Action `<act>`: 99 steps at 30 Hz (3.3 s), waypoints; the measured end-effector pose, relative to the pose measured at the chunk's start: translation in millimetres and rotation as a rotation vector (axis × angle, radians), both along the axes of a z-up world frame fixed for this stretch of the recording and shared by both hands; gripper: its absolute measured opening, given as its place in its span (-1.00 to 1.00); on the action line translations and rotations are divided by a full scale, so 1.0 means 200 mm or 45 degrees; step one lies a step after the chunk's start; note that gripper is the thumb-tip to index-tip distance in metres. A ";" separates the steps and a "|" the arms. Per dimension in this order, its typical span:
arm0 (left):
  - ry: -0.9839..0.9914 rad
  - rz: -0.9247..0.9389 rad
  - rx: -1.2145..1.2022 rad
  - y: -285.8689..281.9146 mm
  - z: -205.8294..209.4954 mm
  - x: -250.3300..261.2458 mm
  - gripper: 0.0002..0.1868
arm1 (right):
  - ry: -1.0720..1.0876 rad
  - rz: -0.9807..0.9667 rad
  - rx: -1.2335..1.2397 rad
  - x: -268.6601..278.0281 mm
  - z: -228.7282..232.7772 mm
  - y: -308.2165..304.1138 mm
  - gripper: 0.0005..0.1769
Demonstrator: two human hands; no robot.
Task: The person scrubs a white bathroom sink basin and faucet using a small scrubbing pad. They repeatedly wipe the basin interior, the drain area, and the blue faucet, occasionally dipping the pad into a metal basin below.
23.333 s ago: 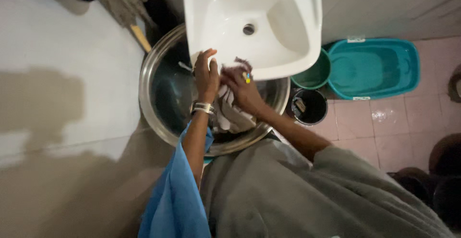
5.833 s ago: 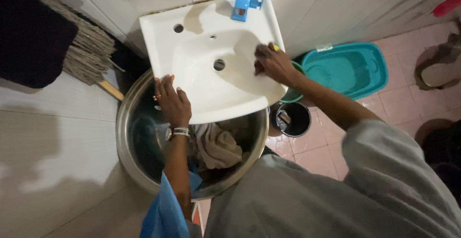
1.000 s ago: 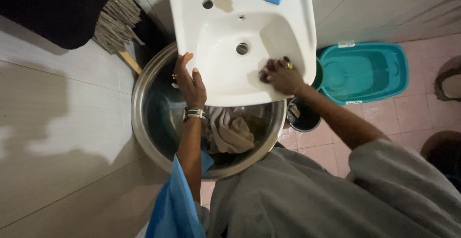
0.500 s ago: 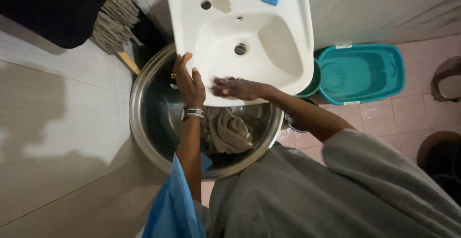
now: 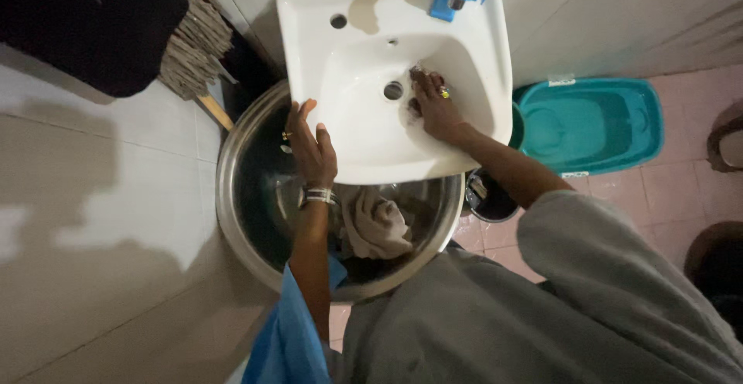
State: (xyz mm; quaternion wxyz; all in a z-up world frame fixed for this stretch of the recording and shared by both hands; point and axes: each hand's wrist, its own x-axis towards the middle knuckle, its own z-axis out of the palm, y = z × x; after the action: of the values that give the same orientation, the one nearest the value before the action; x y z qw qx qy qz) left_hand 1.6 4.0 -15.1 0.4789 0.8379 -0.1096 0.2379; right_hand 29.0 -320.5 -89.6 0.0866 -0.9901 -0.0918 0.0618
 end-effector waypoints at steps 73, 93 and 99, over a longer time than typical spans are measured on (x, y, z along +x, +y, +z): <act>-0.015 -0.030 0.025 -0.03 0.02 -0.03 -0.48 | 0.239 0.489 0.234 0.03 -0.03 0.69 -0.26; 0.170 0.057 0.555 -0.07 0.08 -0.03 -0.29 | -0.604 0.390 0.281 0.52 0.40 0.92 -0.41; 0.379 0.028 0.496 -0.10 0.14 0.02 -0.33 | -0.460 0.509 0.278 0.47 0.46 0.89 -0.41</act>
State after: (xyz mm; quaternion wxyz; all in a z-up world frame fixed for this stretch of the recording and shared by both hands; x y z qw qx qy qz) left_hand 4.8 -16.3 12.7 0.3166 0.9414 -0.0725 0.0915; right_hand 123.9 -142.6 1.8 0.1611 -0.9321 -0.3051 -0.1100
